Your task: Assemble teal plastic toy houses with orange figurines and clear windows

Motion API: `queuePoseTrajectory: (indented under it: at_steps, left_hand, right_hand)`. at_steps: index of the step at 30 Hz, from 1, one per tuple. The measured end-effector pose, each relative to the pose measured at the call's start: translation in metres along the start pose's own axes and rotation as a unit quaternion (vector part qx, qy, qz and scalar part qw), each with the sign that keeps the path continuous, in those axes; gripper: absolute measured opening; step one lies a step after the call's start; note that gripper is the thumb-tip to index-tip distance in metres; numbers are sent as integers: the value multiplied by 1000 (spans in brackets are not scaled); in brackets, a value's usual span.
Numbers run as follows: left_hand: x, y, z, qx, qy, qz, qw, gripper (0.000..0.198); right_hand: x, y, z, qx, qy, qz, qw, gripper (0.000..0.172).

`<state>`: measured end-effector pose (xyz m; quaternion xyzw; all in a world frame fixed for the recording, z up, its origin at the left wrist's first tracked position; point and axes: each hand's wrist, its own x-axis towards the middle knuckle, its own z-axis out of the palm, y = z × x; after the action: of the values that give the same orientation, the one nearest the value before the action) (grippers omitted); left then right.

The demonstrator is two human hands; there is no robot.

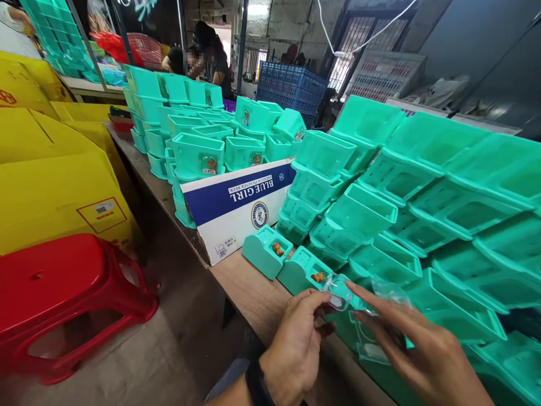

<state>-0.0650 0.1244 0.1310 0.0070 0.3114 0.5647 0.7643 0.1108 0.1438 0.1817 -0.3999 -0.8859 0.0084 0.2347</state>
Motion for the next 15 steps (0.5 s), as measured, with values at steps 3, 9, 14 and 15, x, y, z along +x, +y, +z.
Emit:
queuePoseTrajectory:
  at_steps: [3, 9, 14, 15]
  left_hand:
    - [0, -7, 0, 33, -28, -39, 998, 38]
    - [5, 31, -5, 410, -97, 193, 886, 41]
    - [36, 89, 3, 674, -190, 392, 597, 36]
    - [45, 94, 6, 704, -220, 384, 556, 55]
  right_hand:
    - [1, 8, 5, -64, 24, -91, 993, 31]
    - [22, 46, -11, -33, -97, -52, 993, 34]
    - [49, 71, -7, -49, -211, -55, 975, 36]
    - [54, 73, -4, -50, -227, -62, 971, 35]
